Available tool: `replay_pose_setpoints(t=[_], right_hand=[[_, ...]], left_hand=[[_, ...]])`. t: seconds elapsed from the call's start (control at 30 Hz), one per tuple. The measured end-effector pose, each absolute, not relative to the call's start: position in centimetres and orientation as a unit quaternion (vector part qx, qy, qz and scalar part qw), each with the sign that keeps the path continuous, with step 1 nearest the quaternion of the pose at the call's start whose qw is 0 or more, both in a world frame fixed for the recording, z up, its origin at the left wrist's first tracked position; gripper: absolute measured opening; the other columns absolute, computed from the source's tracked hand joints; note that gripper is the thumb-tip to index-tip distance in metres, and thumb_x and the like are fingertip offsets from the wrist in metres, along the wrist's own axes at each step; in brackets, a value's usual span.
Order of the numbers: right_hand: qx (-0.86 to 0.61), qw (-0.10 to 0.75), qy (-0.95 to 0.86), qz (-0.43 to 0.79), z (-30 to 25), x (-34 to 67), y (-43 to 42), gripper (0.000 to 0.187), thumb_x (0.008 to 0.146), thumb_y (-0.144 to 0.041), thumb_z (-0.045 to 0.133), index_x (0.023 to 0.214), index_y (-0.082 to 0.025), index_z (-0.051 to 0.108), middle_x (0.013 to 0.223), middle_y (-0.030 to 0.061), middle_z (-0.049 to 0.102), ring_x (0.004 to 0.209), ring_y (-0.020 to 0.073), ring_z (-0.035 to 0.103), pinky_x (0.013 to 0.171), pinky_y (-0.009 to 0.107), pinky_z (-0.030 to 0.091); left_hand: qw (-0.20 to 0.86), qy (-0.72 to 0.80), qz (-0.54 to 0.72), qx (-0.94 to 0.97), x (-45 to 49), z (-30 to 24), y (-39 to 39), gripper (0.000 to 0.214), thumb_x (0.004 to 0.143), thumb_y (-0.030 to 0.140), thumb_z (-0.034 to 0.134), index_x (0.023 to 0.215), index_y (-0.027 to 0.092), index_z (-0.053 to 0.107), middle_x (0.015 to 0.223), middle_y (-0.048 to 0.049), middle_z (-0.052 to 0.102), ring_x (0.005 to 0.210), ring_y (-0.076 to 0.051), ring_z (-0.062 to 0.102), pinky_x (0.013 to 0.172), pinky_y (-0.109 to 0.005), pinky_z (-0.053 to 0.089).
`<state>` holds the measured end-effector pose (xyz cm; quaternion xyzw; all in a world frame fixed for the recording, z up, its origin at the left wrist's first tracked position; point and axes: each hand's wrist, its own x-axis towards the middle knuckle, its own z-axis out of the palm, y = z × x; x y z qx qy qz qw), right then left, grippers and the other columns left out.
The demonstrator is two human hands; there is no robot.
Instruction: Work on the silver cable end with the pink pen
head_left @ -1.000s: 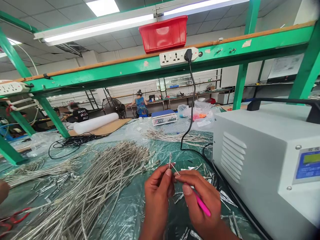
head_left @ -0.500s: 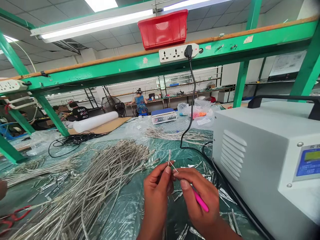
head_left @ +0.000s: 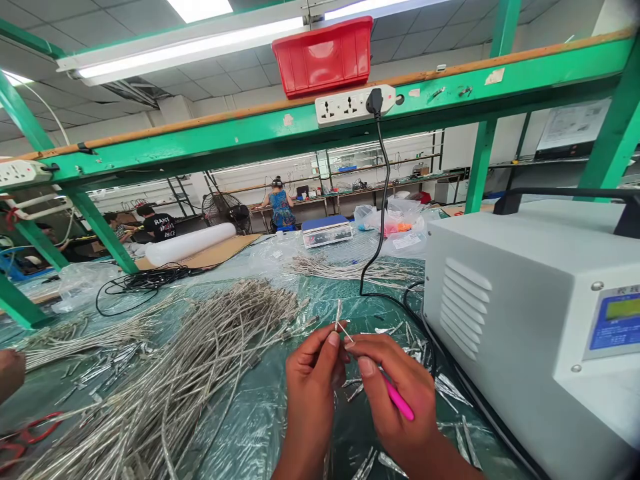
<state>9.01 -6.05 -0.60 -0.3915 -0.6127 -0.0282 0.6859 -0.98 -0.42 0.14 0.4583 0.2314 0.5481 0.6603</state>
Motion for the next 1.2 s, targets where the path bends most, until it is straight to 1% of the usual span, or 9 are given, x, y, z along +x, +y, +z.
replay_pose_setpoints(t=[0.17, 0.37, 0.6, 0.77, 0.9, 1.1, 1.2], right_hand=[[-0.391, 0.689, -0.609, -0.032, -0.34, 8.91, -6.02, 0.028, 0.089, -0.005, 0.050, 0.107, -0.021, 0.065, 0.097, 0.0065, 0.068, 0.092, 0.0171, 0.065, 0.080, 0.030, 0.055], [-0.380, 0.690, -0.615, -0.035, -0.26, 8.94, -6.11, 0.028, 0.089, -0.005, 0.050, 0.107, -0.020, 0.064, 0.097, 0.0070, 0.067, 0.093, 0.0180, 0.065, 0.080, 0.032, 0.056], [-0.387, 0.689, -0.612, -0.027, -0.47, 8.95, -6.06, 0.027, 0.090, -0.007, 0.050, 0.106, -0.020, 0.065, 0.095, 0.0074, 0.068, 0.092, 0.0189, 0.065, 0.079, 0.033, 0.056], [-0.392, 0.688, -0.610, -0.027, -0.42, 8.88, -6.08, 0.027, 0.090, -0.008, 0.049, 0.107, -0.021, 0.066, 0.095, 0.0075, 0.069, 0.090, 0.0192, 0.066, 0.078, 0.033, 0.057], [-0.395, 0.687, -0.610, -0.028, -0.31, 8.91, -5.96, 0.023, 0.090, -0.008, 0.050, 0.104, -0.019, 0.066, 0.096, 0.0080, 0.069, 0.091, 0.0189, 0.066, 0.078, 0.032, 0.057], [-0.391, 0.684, -0.615, -0.036, -0.25, 8.94, -6.03, 0.025, 0.090, -0.006, 0.050, 0.105, -0.020, 0.065, 0.097, 0.0073, 0.069, 0.093, 0.0178, 0.066, 0.079, 0.031, 0.056], [-0.392, 0.682, -0.616, -0.041, -0.24, 8.90, -6.05, 0.027, 0.090, -0.006, 0.050, 0.108, -0.021, 0.065, 0.097, 0.0069, 0.069, 0.094, 0.0181, 0.066, 0.078, 0.031, 0.056]], left_hand=[[0.664, 0.228, 0.545, 0.459, -1.00, 0.21, -0.38, 0.025, 0.078, 0.034, 0.076, 0.094, 0.015, 0.077, 0.052, 0.0054, 0.042, 0.047, -0.004, 0.028, 0.045, -0.017, 0.023], [0.666, 0.234, 0.541, 0.457, -1.06, -0.06, -0.28, 0.024, 0.081, 0.034, 0.074, 0.095, 0.015, 0.076, 0.056, 0.0038, 0.047, 0.049, -0.004, 0.029, 0.046, -0.017, 0.023], [0.673, 0.233, 0.542, 0.446, -1.03, 0.17, -0.37, 0.024, 0.080, 0.033, 0.075, 0.095, 0.014, 0.076, 0.052, 0.0053, 0.042, 0.048, -0.004, 0.027, 0.046, -0.017, 0.022], [0.667, 0.236, 0.545, 0.451, -1.06, 0.09, -0.30, 0.026, 0.079, 0.034, 0.075, 0.096, 0.014, 0.076, 0.054, 0.0042, 0.046, 0.048, -0.004, 0.029, 0.045, -0.017, 0.023], [0.662, 0.241, 0.544, 0.456, -1.11, -0.11, -0.25, 0.028, 0.077, 0.035, 0.076, 0.095, 0.014, 0.076, 0.054, 0.0041, 0.046, 0.047, -0.004, 0.029, 0.045, -0.018, 0.022], [0.648, 0.261, 0.544, 0.465, -1.01, -0.11, -0.27, 0.030, 0.074, 0.038, 0.079, 0.093, 0.015, 0.077, 0.060, 0.0004, 0.055, 0.051, -0.006, 0.038, 0.048, -0.018, 0.029], [0.629, 0.279, 0.549, 0.474, -0.95, 0.16, -0.47, 0.030, 0.072, 0.039, 0.080, 0.091, 0.016, 0.077, 0.062, -0.0004, 0.056, 0.054, -0.009, 0.044, 0.048, -0.019, 0.032]])
